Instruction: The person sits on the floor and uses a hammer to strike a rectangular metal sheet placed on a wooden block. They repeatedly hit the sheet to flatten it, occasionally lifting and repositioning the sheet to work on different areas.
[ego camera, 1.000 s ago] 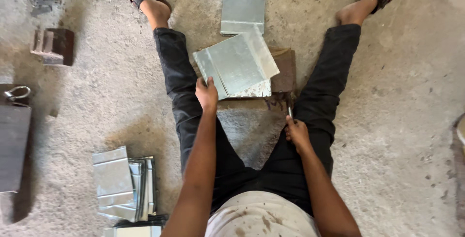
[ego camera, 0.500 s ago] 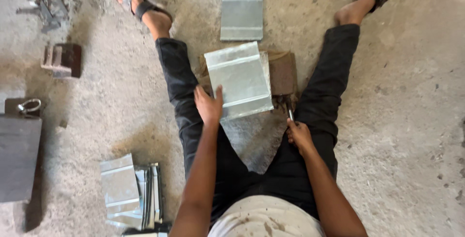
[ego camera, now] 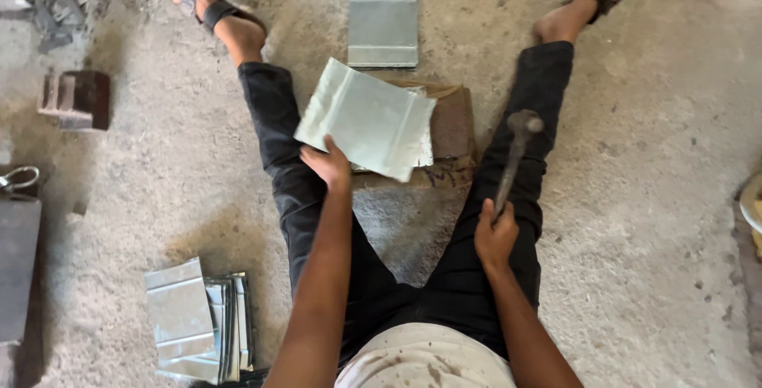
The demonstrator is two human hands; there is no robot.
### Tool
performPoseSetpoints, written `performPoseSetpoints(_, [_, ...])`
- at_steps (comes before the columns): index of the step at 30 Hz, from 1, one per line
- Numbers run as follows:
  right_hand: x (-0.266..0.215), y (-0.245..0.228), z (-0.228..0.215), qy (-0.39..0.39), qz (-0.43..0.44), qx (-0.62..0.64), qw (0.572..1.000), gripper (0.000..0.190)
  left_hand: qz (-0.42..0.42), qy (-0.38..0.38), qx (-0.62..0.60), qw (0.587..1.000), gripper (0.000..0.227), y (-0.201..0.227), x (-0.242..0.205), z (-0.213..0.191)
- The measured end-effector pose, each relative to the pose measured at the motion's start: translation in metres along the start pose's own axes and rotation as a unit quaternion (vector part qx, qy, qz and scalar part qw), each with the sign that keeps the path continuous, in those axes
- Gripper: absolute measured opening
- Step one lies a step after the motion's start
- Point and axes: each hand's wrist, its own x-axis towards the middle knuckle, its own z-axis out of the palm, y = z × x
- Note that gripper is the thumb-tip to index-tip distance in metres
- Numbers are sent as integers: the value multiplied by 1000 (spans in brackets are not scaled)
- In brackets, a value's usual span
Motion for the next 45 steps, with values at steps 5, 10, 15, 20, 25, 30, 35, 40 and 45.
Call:
performPoseSetpoints(5, [-17, -6, -7, -79, 21, 43, 996, 34, -170, -146, -257, 940, 61, 22, -65, -102])
performPoseSetpoints(10, [-23, -3, 2, -150, -14, 66, 986, 30, -26, -122, -143, 982, 64, 88, 0, -153])
performPoseSetpoints(15, [-23, -6, 4, -177, -17, 83, 981, 31, 50, -314, 64, 946, 67, 133, 74, -112])
performPoseSetpoints(20, [-34, -12, -7, -235, -3, 192, 953, 34, 38, -283, 22, 958, 42, 97, 56, -92])
performPoseSetpoints(25, [-27, -22, 5, -297, 55, 116, 946, 30, -19, -220, -68, 973, 40, 46, 25, -94])
performPoseSetpoints(30, [-10, -3, 41, -279, -68, -3, 958, 36, -21, -239, -106, 965, 44, 50, 34, -86])
performPoseSetpoints(35, [-19, 29, 49, -322, 87, 28, 942, 41, -39, -279, -139, 949, 67, 72, 45, -93])
performPoseSetpoints(40, [-19, 7, 22, -374, 206, 246, 870, 32, -42, -278, -121, 952, 72, 65, 28, -83])
performPoseSetpoints(45, [12, -88, -52, -256, 17, 513, 819, 26, -74, -289, -122, 947, 63, 50, 17, -77])
